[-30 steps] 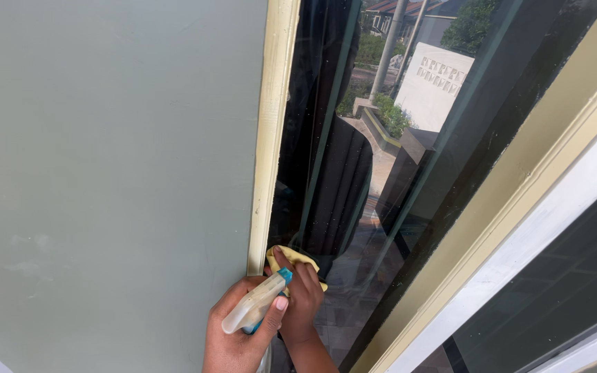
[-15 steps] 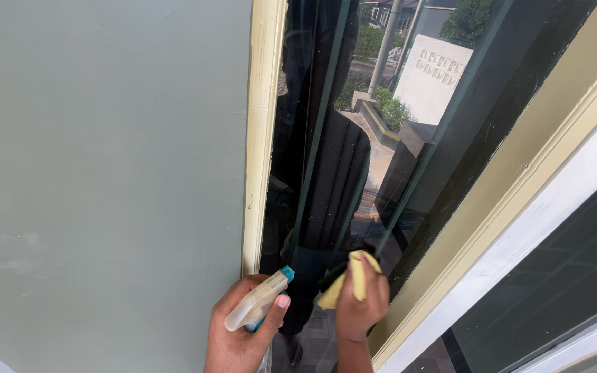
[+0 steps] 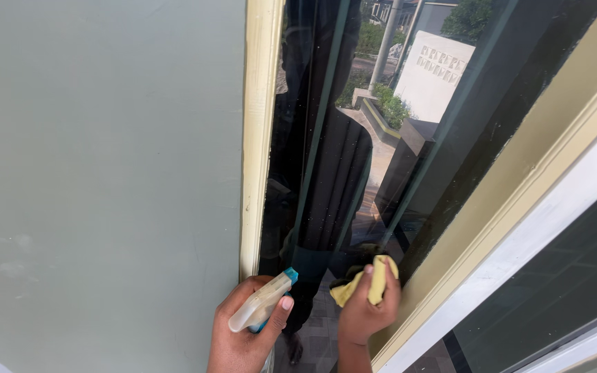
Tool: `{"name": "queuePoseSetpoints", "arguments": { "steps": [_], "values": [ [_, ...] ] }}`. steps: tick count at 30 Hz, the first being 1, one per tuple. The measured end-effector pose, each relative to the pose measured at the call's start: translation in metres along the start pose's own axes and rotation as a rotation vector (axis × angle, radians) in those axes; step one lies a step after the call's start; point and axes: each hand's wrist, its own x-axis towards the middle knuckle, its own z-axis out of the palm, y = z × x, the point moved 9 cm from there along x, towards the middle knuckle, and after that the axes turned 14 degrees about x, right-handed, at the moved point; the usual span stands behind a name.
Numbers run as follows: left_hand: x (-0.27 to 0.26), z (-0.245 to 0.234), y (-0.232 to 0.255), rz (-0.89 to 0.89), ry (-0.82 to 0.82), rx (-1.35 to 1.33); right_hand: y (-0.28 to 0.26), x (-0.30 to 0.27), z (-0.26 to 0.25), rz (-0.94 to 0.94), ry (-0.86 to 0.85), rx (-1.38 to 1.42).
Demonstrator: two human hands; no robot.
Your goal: The person wipes the glass panes and frames of a sliding door with a cloth while holding a spray bottle.
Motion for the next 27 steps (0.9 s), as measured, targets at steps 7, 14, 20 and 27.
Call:
{"name": "queuePoseSetpoints", "arguments": {
  "steps": [7,14,20,27],
  "values": [
    [0.0,-0.01,0.0,0.103,0.033,-0.052,-0.012,-0.07,0.054,-0.08,-0.261,-0.019],
    [0.004,-0.01,-0.003,0.106,0.06,0.027,-0.012,-0.129,0.095,-0.287,-0.604,-0.065],
    [0.001,-0.004,0.009,0.226,0.072,-0.018,-0.016,-0.111,0.078,-0.326,-0.56,-0.061],
    [0.004,0.01,0.002,0.056,-0.019,-0.055,0.01,-0.059,0.019,-0.359,-0.344,-0.375]
  ]
}}
